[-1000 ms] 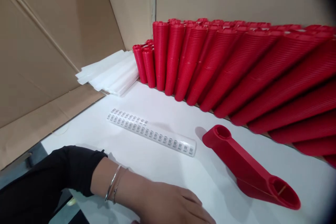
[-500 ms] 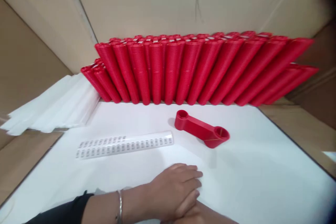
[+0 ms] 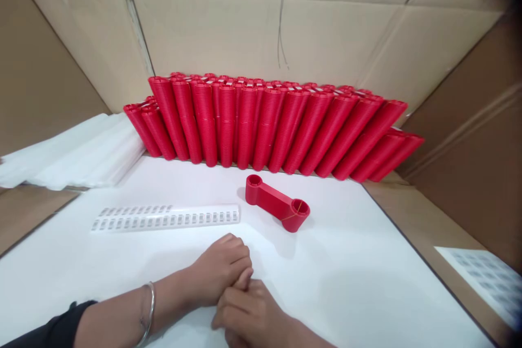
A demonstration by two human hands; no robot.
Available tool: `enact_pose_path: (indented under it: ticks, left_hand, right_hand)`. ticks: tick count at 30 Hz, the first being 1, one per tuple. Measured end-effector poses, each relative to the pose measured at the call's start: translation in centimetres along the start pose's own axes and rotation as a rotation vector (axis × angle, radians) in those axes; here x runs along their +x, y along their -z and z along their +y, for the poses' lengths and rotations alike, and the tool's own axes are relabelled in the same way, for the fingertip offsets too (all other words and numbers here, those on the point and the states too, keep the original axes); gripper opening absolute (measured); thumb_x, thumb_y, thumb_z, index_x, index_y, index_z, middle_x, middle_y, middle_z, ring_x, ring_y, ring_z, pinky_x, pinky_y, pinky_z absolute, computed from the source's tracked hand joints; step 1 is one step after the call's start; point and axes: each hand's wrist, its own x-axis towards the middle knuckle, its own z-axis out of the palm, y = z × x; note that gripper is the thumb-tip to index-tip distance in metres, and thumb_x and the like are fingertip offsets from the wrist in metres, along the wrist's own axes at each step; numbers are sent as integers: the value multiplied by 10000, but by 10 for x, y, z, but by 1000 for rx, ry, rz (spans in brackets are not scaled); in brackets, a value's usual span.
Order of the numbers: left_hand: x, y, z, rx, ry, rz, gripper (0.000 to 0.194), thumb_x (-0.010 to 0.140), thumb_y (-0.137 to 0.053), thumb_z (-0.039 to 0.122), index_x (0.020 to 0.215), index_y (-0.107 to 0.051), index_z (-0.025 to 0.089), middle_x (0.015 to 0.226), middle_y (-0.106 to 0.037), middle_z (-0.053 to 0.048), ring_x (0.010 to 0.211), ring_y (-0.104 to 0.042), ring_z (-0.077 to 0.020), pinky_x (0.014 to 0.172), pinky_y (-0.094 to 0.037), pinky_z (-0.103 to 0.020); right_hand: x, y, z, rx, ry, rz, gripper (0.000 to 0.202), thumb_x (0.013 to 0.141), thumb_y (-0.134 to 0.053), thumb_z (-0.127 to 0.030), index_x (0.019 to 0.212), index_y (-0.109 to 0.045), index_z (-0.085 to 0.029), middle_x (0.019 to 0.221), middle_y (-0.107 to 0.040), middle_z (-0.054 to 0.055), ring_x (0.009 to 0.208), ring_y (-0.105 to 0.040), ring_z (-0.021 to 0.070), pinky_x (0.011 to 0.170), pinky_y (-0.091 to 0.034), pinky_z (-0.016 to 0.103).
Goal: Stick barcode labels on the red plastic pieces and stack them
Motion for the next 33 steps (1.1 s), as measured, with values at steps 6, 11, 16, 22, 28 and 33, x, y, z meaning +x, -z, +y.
enact_pose_path:
  ticks: [6, 11, 16, 22, 28, 33]
  left_hand:
    - [-3, 3, 0, 229, -213, 147, 375, 881, -337, 229, 513, -375, 167, 436, -395, 29, 418, -307, -86, 444, -249, -266]
    - [-2, 20, 1, 341, -490, 192, 51, 782, -561, 159, 782, -585, 204, 633, -580, 42, 537, -484, -83, 516, -382, -233]
    - [-2, 26, -2, 491, -334, 118, 425, 824, -512, 334, 1244, -451, 326, 1337, -434, 40, 1228, -368, -219, 1068, -210, -433]
    - [-4, 22, 0, 554, -258, 64, 481, 858, -408, 439, 1308, -389, 269, 1436, -289, -9, 1318, -228, -201, 1103, -7, -440]
    - [-4, 26, 11, 548, -270, 52, 496, 869, -379, 440, 1328, -357, 254, 1444, -274, -11, 1338, -172, -180, 1097, 38, -448]
    - [-7, 22, 15, 543, -257, 75, 526, 862, -361, 479, 1328, -364, 236, 1433, -297, -8, 1338, -160, -193, 1092, 60, -468]
  right_hand:
    - [8, 71, -1, -214, 46, 336, 319, 733, -351, -70, 973, -525, -188, 716, -607, 12, 601, -567, 136, 535, -438, 261]
    - [-3, 103, 26, -273, -468, 873, 165, 829, -443, -155, 938, -557, -205, 728, -525, 10, 656, -518, 130, 604, -431, 259]
    - [-6, 104, 56, -36, -688, 1005, 226, 796, -524, -327, 981, -534, -197, 995, -558, 69, 940, -539, 186, 820, -444, 348]
    - [-7, 95, 67, 136, -767, 866, 422, 764, -559, -426, 1116, -482, -207, 1214, -510, 110, 1123, -479, 228, 922, -406, 400]
    - [-5, 91, 71, 169, -771, 784, 422, 758, -562, -445, 1077, -505, -175, 1107, -586, 113, 1009, -547, 227, 892, -425, 414]
    - [-2, 90, 68, 174, -731, 750, 366, 788, -539, -415, 1065, -499, -179, 1112, -572, 108, 997, -547, 207, 869, -440, 386]
